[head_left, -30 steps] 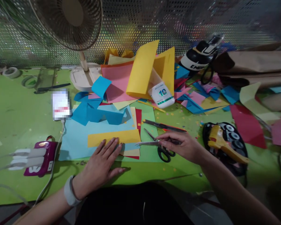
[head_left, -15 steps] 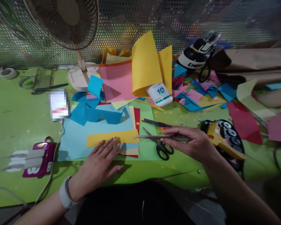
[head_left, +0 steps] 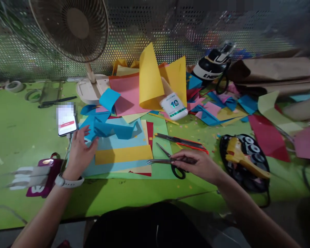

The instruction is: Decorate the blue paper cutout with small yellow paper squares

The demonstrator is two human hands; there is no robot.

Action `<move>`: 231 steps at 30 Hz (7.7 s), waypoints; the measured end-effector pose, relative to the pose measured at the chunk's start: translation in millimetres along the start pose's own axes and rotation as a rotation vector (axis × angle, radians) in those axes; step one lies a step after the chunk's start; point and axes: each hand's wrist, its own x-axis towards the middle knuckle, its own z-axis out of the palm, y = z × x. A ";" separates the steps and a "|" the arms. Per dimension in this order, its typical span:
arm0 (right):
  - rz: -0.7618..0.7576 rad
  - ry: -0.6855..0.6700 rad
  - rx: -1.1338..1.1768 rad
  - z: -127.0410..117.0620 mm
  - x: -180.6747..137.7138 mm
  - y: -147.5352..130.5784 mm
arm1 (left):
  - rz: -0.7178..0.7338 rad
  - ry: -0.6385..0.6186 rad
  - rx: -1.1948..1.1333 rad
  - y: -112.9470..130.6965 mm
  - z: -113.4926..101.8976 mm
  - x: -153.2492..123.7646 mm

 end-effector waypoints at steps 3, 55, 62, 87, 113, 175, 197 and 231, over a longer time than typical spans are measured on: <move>-0.087 -0.015 -0.112 -0.4 2.0 -3.3 | 0.000 -0.021 0.021 -4.8 2.5 9.6; -0.154 0.020 0.600 54.8 71.5 -92.3 | 0.082 -0.531 -0.548 80.2 -4.9 -1.5; -0.114 0.050 0.686 56.8 70.8 -92.2 | 0.247 -0.582 -0.538 76.6 -1.0 -4.3; 0.021 0.007 0.814 72.9 70.7 -82.5 | 0.090 -0.622 -0.649 73.3 12.8 -11.3; -0.074 0.012 0.703 75.4 70.6 -78.9 | 0.144 -0.649 -0.632 77.5 12.5 -12.0; -0.836 0.369 -0.748 49.9 49.6 -93.2 | 0.653 -0.060 -0.167 82.3 23.0 -29.0; -0.859 0.321 -0.697 47.4 48.9 -95.9 | 0.699 -0.111 -0.108 84.2 19.2 -28.9; 0.244 0.344 -0.962 -117.5 -104.0 126.4 | -0.022 -0.368 -0.524 38.4 -16.4 9.6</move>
